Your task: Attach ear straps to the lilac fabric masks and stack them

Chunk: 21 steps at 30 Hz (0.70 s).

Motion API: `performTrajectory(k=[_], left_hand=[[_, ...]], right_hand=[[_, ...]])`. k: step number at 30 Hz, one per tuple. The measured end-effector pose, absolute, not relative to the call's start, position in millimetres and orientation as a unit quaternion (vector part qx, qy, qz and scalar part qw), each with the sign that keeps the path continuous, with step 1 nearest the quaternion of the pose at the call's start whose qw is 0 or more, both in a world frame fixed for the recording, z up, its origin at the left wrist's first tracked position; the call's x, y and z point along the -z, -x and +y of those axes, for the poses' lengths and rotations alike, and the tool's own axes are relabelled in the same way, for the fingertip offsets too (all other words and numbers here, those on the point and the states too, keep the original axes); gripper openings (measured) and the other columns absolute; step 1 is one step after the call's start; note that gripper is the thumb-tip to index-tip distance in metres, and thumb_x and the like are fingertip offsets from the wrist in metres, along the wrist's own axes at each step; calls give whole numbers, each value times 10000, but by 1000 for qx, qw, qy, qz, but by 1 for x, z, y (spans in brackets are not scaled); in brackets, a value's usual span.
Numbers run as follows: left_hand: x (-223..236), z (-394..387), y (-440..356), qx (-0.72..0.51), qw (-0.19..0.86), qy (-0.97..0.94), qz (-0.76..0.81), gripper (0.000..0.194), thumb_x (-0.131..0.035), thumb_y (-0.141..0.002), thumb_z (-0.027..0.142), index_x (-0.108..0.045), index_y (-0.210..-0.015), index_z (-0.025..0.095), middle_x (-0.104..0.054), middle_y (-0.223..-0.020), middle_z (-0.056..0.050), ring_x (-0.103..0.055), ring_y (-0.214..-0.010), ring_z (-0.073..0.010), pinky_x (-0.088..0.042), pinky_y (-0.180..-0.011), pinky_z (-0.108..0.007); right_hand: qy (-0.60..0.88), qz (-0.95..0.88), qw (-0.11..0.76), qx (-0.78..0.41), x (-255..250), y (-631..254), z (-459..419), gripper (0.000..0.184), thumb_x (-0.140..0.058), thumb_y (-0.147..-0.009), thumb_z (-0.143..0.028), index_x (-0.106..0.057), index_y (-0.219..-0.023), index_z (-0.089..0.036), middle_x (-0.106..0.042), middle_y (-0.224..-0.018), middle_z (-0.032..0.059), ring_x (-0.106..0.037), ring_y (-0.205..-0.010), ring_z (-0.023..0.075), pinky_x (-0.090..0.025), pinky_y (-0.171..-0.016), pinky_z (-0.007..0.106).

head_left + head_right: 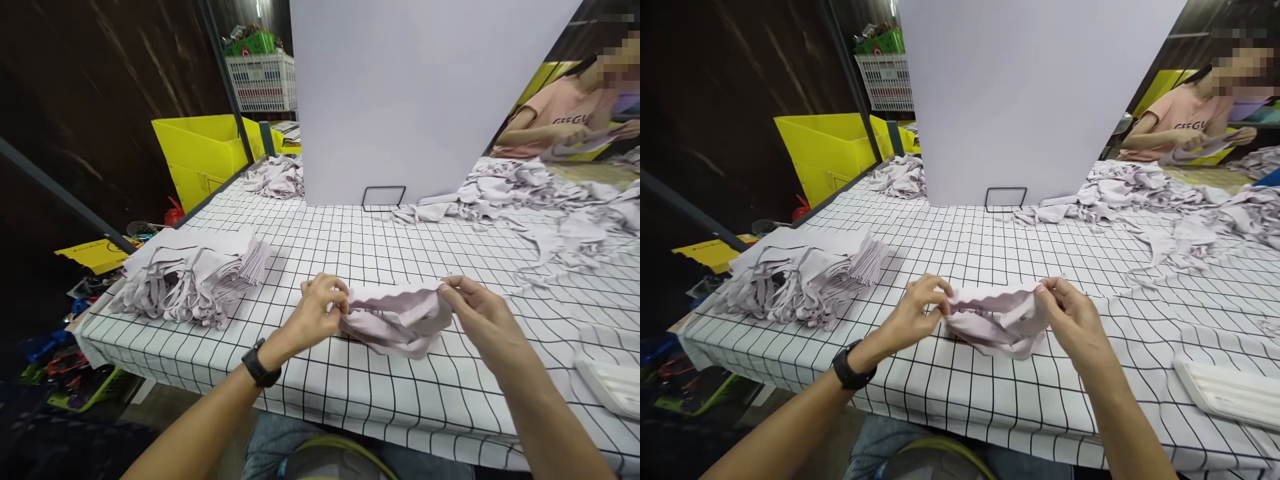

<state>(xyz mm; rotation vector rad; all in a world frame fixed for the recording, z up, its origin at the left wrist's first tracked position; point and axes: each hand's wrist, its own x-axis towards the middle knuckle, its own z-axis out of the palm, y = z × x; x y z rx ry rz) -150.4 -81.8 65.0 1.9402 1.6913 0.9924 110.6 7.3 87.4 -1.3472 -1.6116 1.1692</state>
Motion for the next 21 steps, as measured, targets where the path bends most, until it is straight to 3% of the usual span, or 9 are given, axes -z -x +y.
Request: performTrajectory(k=[4, 9, 12, 14, 18, 21], left_hand=[[-78, -72, 162, -448, 149, -649, 597, 287, -494, -776, -29, -659, -662, 177, -595, -1293, -69, -536, -1271, -272, -424, -1058, -499], [-78, -74, 133, -460, 80, -620, 631, 310, -476, -791, -29, -688, -870, 184, -611, -1195, -103, -571, -1180, -267, -461, -1016, -507], [-81, -79, 104, -462, 237, -647, 558, 188, -531, -859, 86, -692, -885, 181, -685, -970, -73, -636, -908, -203, -533, -800, -362], [-84, -79, 88, -456, 358, -628, 519, 132, -603, -913, 260, -708, -922, 180, -715, -924, -61, -637, -820, -183, -515, -717, -321], [-87, -71, 73, -493, 482, -546, 477, 485, -542, -946, 629, -690, -937, 167, -688, -919, -72, -605, -813, -175, -475, -706, -312], [-91, -65, 72, -520, 587, -472, 403, 526, -514, -946, 660, -633, -814, 165, -622, -829, -49, -558, -744, -145, -446, -671, -286]], right_hand=[[493, -584, 405, -501, -100, -116, 9, 372, -757, -781, -598, -678, -862, -244, -606, -705, 19, -516, -593, 162, -424, -480, 254], [465, -527, 409, -582, -103, -106, 6, 429, -854, -655, -595, -670, -781, -229, -609, -699, 15, -529, -596, 149, -461, -490, 243], [454, -543, 417, -571, -104, -101, 1, 405, -821, -714, -594, -667, -797, -229, -648, -744, 30, -586, -646, 171, -517, -547, 272], [454, -564, 424, -545, -107, -99, -8, 377, -784, -773, -589, -669, -825, -234, -677, -774, 42, -641, -718, 203, -561, -626, 309], [421, -682, 381, -461, -117, -98, -34, 269, -739, -861, -521, -743, -950, -267, -731, -1069, 90, -681, -1002, 286, -601, -794, 385], [363, -777, 332, -393, -125, -103, -46, 209, -730, -874, -496, -792, -907, -300, -719, -1167, 85, -645, -1135, 326, -601, -853, 422]])
